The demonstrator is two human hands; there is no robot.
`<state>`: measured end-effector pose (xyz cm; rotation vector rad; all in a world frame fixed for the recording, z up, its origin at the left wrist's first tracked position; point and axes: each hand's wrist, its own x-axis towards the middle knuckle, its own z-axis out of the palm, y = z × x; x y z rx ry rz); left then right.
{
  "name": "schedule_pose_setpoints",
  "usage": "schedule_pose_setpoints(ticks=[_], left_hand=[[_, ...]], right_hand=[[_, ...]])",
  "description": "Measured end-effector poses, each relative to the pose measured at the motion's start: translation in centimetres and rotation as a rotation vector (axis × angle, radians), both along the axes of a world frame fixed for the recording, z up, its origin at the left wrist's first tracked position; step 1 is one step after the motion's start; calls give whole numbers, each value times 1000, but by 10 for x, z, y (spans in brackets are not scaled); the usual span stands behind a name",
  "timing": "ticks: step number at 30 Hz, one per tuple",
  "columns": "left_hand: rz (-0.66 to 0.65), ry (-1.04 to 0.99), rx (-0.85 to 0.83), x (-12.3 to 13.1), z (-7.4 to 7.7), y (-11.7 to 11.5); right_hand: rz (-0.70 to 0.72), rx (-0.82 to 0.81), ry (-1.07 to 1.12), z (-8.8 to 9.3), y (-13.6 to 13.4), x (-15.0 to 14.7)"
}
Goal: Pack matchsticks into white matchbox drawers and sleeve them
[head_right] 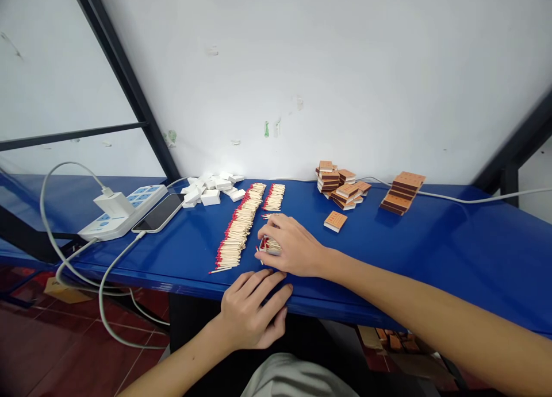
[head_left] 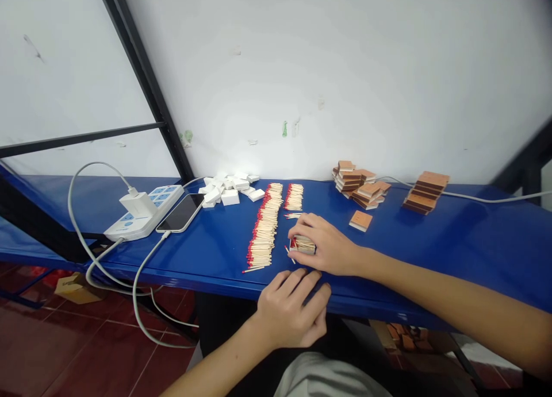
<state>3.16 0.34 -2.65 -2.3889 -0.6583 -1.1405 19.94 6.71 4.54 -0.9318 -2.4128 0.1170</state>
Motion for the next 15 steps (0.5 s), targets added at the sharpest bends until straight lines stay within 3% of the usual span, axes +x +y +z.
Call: schedule_pose_setpoints(ticks=[7,15], left_hand=[[0,-8,-1,1,2,-1],[-2,-1,-4,0,0,-1]], right_hand=[[12,-60,21,0,-1,-3],[126,-167,62,-2,3,8]])
